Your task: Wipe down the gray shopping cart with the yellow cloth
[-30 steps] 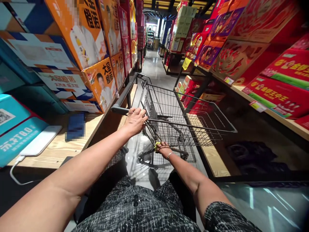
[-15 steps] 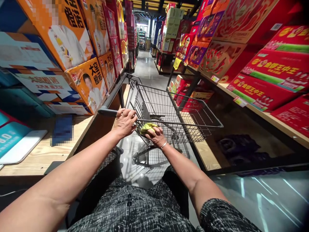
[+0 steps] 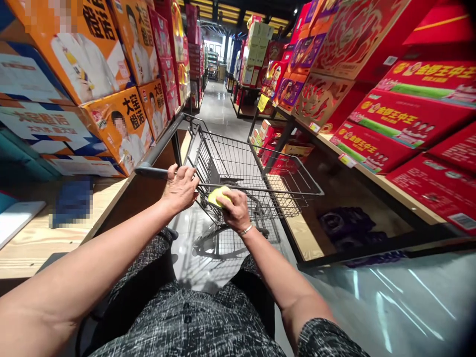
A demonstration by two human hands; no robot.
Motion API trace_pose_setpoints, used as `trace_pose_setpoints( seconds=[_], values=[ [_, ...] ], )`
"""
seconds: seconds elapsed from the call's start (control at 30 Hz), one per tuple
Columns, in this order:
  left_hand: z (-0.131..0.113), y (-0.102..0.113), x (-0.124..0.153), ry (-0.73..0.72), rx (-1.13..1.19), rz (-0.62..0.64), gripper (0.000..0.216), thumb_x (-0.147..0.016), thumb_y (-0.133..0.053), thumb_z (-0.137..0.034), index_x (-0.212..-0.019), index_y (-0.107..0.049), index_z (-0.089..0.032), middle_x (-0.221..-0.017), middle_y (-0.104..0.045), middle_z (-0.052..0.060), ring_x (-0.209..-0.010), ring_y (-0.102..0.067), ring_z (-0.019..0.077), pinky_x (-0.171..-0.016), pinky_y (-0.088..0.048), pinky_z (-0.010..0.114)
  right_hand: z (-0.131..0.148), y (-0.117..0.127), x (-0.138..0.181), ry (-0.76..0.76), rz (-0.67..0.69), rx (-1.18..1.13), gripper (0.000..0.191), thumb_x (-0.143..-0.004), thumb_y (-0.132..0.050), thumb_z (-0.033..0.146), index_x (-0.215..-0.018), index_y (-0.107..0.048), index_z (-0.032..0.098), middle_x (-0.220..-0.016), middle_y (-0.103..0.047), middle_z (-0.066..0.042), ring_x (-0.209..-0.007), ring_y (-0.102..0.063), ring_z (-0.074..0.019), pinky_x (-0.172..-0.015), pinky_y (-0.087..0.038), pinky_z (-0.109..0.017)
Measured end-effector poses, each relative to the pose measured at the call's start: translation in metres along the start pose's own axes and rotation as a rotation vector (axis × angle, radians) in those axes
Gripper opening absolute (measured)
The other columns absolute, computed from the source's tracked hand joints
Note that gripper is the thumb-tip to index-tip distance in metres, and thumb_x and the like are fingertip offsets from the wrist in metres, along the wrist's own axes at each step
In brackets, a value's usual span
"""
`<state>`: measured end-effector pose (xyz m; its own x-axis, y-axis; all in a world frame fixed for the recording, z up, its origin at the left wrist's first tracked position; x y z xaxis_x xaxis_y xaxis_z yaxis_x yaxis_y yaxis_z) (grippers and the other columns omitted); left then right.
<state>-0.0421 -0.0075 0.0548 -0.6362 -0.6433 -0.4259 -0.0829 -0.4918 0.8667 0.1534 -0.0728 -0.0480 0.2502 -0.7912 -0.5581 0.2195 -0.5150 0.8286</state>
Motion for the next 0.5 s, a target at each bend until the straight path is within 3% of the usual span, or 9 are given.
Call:
trace_pose_setpoints(
  seconds=[0.07, 0.13, 0.23, 0.33, 0.5],
  values=[
    [-0.010, 0.001, -0.005, 0.023, -0.027, 0.017, 0.033, -0.071, -0.069, -0.032, -0.100, -0.062, -0.018, -0.138, -0.050, 0.016, -0.134, -0.033, 0.0387, -0.116, -0.006, 0.057, 0.010, 0.022, -0.033, -0.034, -0.067, -0.043, 0.050, -0.087, -0.057, 0.025, -0.136, -0.055, 0.034, -0.146, -0.044, -0.004, -0.127, -0.036, -0.0284, -0.101, -0.032, -0.043],
    [-0.021, 0.000, -0.009, 0.007, -0.023, 0.037, 0.044, -0.070, -0.068, -0.031, -0.110, -0.060, -0.014, -0.141, -0.047, 0.021, -0.137, -0.029, 0.0404, -0.116, -0.002, 0.059, 0.012, 0.034, -0.055, -0.053, -0.073, -0.076, 0.052, -0.083, -0.059, 0.021, -0.134, -0.057, 0.031, -0.146, -0.046, -0.004, -0.125, -0.038, -0.0268, -0.099, -0.032, -0.041],
    [-0.031, -0.005, -0.012, -0.080, 0.040, 0.089, 0.053, -0.074, -0.064, -0.030, -0.123, -0.055, -0.012, -0.128, -0.057, 0.021, -0.126, -0.045, 0.0373, -0.117, -0.008, 0.056, -0.008, 0.039, -0.060, -0.073, 0.005, -0.073, 0.053, -0.077, -0.061, 0.015, -0.127, -0.062, 0.031, -0.137, -0.055, -0.002, -0.115, -0.044, -0.0246, -0.092, -0.034, -0.038],
    [-0.028, -0.012, -0.012, -0.145, 0.101, 0.125, 0.040, -0.078, -0.059, -0.026, -0.117, -0.057, -0.017, -0.100, -0.065, 0.013, -0.103, -0.057, 0.0318, -0.114, -0.019, 0.051, -0.057, 0.044, -0.037, -0.164, 0.064, -0.007, 0.053, -0.075, -0.061, 0.013, -0.125, -0.063, 0.031, -0.131, -0.057, -0.004, -0.107, -0.046, -0.0241, -0.087, -0.034, -0.036],
    [-0.020, -0.019, -0.013, -0.148, 0.194, 0.101, 0.027, -0.077, -0.062, -0.034, -0.101, -0.058, -0.021, -0.096, -0.063, 0.011, -0.102, -0.055, 0.0321, -0.111, -0.026, 0.048, -0.175, 0.074, 0.033, -0.351, 0.183, 0.192, 0.051, -0.075, -0.057, 0.013, -0.124, -0.063, 0.026, -0.130, -0.056, -0.008, -0.109, -0.046, -0.0258, -0.086, -0.036, -0.036]
  ],
)
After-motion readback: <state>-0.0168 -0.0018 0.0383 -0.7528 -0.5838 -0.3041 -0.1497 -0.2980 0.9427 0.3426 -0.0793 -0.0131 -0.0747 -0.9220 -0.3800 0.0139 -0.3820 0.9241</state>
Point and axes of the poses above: each hand's wrist, its own x-axis away from the middle knuckle, its own y-axis out of the back of the hand, z = x × y, the point moved 3 cm from there along -x, towards the middle knuckle
